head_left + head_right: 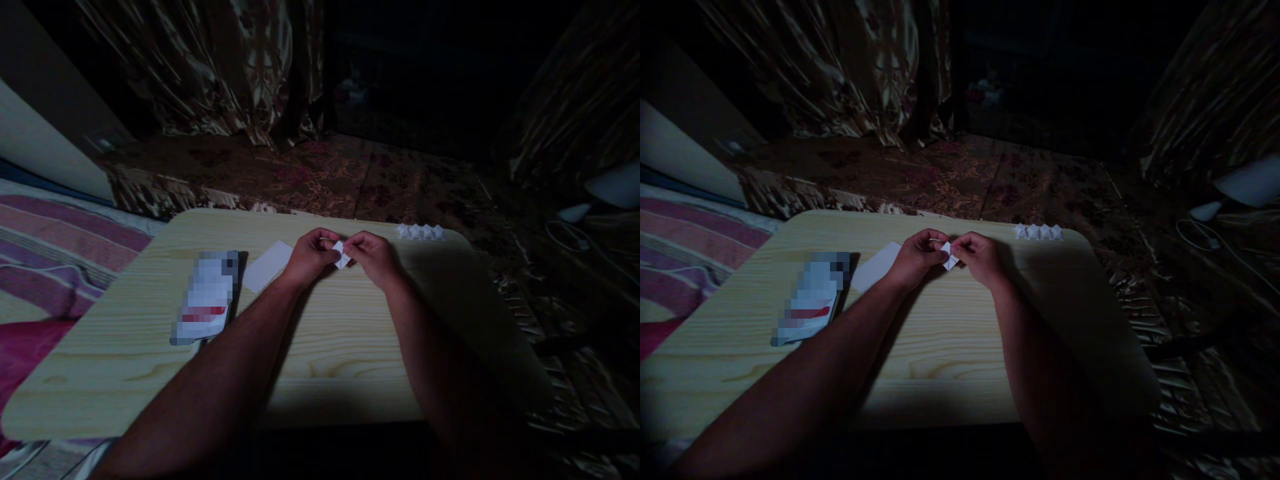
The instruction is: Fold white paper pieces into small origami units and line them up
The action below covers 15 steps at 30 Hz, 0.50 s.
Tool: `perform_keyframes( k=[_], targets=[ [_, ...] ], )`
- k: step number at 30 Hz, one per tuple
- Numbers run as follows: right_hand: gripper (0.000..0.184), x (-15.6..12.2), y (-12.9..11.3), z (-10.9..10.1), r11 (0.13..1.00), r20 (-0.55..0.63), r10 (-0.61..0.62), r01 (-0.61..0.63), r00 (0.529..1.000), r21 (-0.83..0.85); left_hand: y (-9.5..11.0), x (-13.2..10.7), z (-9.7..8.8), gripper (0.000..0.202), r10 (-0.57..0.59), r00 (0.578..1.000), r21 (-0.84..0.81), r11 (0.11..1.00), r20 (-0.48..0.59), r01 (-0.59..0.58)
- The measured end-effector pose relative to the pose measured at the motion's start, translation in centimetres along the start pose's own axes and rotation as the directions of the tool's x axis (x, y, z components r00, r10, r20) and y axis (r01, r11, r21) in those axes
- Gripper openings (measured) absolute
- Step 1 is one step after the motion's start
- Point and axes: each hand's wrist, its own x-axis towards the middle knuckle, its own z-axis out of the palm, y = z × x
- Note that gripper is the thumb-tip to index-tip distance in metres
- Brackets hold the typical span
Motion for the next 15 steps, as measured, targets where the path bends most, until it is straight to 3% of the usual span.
perform_keyframes(
  k=[15],
  targets=[
    [0.030, -0.02, 0.18, -0.12, 1.000, 0.002, -0.001, 0.001, 1.000, -0.021, 0.24, -0.05, 0.31, 0.029, -0.008, 0.999, -0.028, 1.000, -0.041, 0.007]
  ],
)
